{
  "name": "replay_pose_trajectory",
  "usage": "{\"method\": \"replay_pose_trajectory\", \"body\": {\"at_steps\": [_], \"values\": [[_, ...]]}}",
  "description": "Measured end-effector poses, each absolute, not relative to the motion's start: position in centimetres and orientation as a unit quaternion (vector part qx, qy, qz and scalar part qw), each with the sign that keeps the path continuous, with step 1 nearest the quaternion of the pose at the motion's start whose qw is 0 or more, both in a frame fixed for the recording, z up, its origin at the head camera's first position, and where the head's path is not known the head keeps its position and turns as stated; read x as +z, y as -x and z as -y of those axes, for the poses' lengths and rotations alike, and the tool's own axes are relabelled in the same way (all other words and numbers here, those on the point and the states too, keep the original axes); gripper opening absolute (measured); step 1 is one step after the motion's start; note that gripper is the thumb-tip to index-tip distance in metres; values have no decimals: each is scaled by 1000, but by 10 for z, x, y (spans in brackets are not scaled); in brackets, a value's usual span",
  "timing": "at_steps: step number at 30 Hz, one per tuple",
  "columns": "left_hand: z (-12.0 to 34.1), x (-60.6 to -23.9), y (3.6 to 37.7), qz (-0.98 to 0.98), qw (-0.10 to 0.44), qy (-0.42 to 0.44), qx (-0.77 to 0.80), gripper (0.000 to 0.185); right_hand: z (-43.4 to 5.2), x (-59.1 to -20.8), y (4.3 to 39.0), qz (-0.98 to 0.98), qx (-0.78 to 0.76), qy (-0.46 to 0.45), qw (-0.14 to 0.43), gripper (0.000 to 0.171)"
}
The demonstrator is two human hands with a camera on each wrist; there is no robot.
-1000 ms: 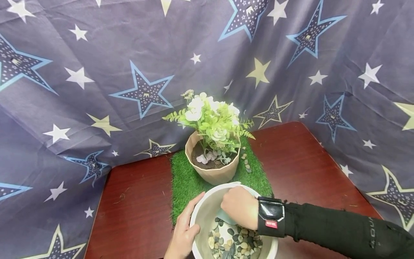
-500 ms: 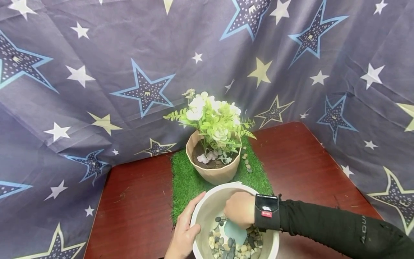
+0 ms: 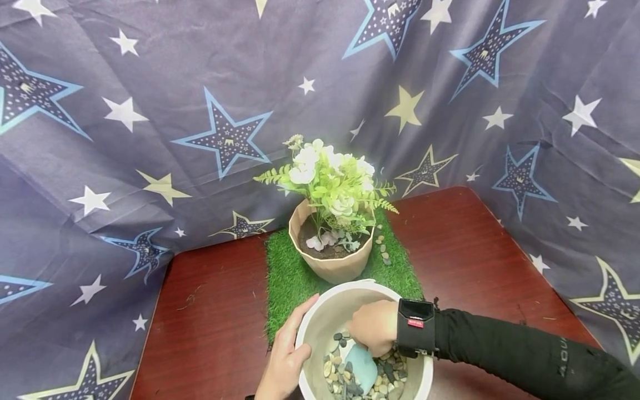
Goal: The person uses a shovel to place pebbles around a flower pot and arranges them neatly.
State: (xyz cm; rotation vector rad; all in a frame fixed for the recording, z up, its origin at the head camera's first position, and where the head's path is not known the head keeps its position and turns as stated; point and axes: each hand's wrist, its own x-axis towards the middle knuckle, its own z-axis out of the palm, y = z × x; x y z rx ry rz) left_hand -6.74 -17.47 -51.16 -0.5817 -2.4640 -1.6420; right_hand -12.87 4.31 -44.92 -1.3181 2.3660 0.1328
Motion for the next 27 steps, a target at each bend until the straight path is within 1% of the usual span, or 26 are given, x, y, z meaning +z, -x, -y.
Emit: {"method": "replay_pose_trajectory", "body": {"at_steps": [2, 6, 9, 12, 15, 18, 25, 27], "values": [[175, -512, 67, 815, 63, 195, -543, 93, -44, -447, 127, -855, 44, 469, 217, 41], [174, -512, 67, 815, 62, 194, -542, 94, -48, -442, 127, -853, 34, 487, 183, 49], [174, -510, 67, 815, 66, 198, -541, 94, -51, -438, 132, -849, 10, 498, 176, 51], [174, -509, 67, 811, 70, 203, -544, 94, -53, -437, 138, -846, 3, 502, 182, 42], [174, -508, 67, 808, 73, 211, -545, 94, -52, -440, 140, -844, 9, 501, 189, 23], [174, -508, 67, 804, 75, 219, -548, 94, -50, -444, 139, -842, 12, 500, 199, 16], [174, -509, 68, 800, 80, 223, -552, 93, -48, -446, 133, -841, 24, 495, 218, 26], [174, -509, 68, 800, 79, 221, -552, 93, -48, -446, 133, -841, 24, 494, 220, 25]]}}
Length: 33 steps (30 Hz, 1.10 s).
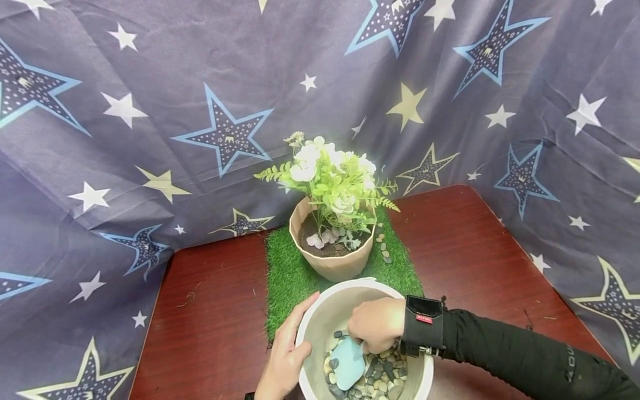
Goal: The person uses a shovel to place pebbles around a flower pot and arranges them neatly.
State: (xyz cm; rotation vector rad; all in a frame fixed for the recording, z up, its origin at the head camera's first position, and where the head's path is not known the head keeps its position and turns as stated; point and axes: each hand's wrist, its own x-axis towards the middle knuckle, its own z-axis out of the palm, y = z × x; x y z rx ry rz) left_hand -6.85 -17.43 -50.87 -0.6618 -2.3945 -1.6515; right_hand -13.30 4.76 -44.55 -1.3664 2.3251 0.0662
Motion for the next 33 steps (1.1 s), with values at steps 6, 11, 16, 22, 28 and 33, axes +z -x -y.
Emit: {"method": "replay_pose_trajectory", "body": {"at_steps": [6, 11, 16, 22, 28, 33], "values": [[175, -509, 69, 800, 76, 219, -553, 92, -49, -444, 135, -831, 5, 515, 211, 11], [175, -510, 69, 801, 74, 215, -554, 93, -48, -446, 135, -829, -9, 510, 228, 9], [175, -510, 68, 802, 70, 212, -554, 92, -50, -445, 135, -828, -21, 514, 222, 7], [174, -510, 68, 801, 69, 212, -556, 92, -52, -441, 137, -827, -32, 514, 226, 8], [174, -509, 67, 801, 78, 215, -554, 91, -53, -436, 140, -826, -41, 499, 259, 6], [174, -508, 67, 801, 81, 217, -552, 91, -52, -436, 140, -823, -39, 495, 276, 6]]}}
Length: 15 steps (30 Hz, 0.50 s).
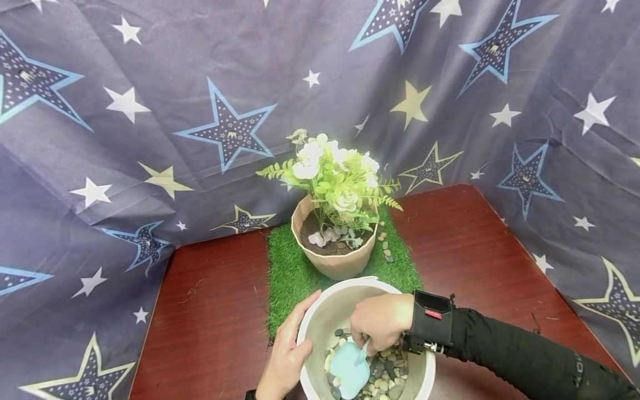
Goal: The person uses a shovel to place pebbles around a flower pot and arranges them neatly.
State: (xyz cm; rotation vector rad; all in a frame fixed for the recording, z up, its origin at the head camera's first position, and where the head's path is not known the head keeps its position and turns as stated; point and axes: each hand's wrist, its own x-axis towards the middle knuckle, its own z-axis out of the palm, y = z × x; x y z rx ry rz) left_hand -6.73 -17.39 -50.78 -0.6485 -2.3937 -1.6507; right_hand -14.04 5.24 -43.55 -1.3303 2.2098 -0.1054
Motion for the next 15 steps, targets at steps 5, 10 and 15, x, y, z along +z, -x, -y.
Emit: {"method": "replay_pose_trajectory", "body": {"at_steps": [5, 10, 15], "values": [[174, -509, 68, 804, 84, 215, -548, 91, -53, -437, 142, -817, -44, 505, 275, 18], [174, -510, 68, 806, 86, 217, -544, 91, -55, -436, 142, -811, -40, 510, 284, 12], [175, -509, 69, 804, 85, 218, -546, 91, -54, -433, 136, -814, -35, 510, 277, 5]]}}
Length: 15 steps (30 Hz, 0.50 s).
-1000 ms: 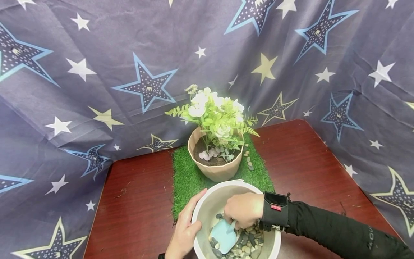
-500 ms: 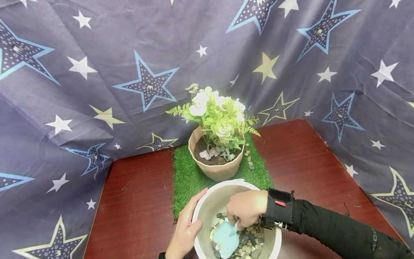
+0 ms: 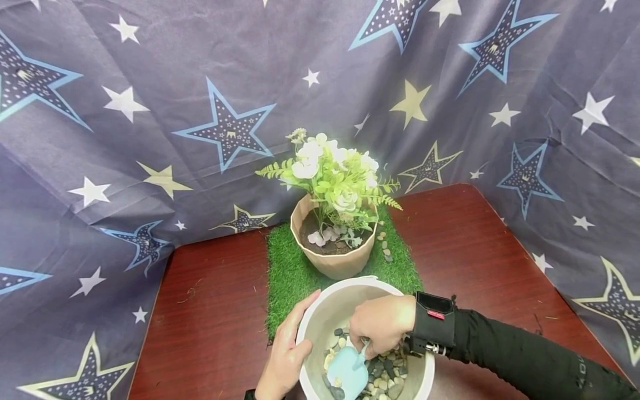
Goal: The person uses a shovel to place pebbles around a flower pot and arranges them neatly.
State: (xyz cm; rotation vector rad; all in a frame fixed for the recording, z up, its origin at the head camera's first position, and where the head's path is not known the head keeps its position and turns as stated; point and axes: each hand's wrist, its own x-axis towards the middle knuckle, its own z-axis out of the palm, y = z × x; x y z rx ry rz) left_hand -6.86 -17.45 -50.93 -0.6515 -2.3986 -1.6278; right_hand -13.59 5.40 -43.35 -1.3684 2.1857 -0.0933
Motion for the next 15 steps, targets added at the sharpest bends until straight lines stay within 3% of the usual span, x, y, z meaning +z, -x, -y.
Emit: {"method": "replay_pose_trajectory", "body": {"at_steps": [8, 15], "values": [[176, -507, 68, 800, 77, 223, -552, 91, -53, -435, 124, -820, -58, 531, 205, 18], [175, -507, 69, 797, 75, 225, -555, 90, -56, -431, 127, -812, -63, 532, 230, 11]]}}
